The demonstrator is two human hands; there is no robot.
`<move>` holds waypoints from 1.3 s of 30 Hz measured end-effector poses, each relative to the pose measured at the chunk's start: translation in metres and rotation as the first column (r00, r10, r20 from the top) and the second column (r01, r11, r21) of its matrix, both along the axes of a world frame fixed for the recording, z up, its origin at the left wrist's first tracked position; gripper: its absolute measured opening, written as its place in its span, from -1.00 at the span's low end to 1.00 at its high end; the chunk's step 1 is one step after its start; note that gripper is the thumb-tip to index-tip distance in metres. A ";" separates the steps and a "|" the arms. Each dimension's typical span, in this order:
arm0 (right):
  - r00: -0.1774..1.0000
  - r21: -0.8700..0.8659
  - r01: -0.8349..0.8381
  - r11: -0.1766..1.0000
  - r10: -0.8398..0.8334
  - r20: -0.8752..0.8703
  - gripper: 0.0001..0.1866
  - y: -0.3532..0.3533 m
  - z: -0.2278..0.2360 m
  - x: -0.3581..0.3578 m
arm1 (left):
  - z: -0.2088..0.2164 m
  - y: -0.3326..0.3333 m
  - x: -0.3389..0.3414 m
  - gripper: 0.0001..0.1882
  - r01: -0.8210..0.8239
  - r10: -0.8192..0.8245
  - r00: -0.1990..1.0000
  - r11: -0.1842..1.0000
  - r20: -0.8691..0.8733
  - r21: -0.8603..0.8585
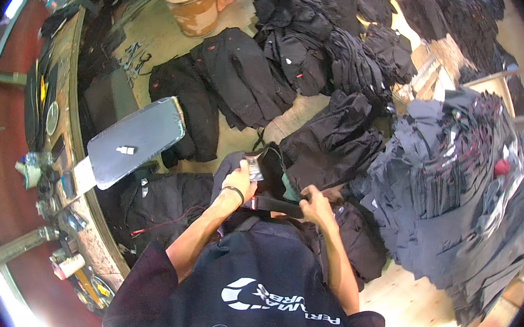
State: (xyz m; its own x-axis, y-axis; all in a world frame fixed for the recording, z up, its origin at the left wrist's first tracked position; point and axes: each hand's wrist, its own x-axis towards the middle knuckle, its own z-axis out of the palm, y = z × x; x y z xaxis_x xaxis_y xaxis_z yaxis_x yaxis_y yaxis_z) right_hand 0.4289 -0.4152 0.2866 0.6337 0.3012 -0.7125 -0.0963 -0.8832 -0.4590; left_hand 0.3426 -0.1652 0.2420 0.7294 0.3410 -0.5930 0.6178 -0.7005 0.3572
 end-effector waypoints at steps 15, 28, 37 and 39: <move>0.968 -0.112 -0.188 0.976 0.203 0.146 -0.62 -0.117 -0.047 -0.067 | -0.074 0.058 0.009 -0.46 0.114 -0.132 0.937 0.991 -0.325 -0.072; 0.814 0.282 0.257 0.924 -0.364 0.453 -0.68 -0.065 -0.009 -0.001 | 0.026 0.100 0.095 -0.72 0.430 -0.444 0.846 0.895 0.294 0.115; 0.594 -0.302 -0.453 0.839 0.537 0.599 -0.82 -0.084 0.056 0.202 | 0.150 0.176 0.321 -0.42 0.796 -0.800 0.599 0.587 0.045 -0.148; 0.501 -0.014 -0.214 0.977 0.122 0.857 -0.79 -0.073 0.137 0.259 | 0.231 0.190 0.372 -0.47 0.846 -0.815 0.486 0.529 0.316 0.063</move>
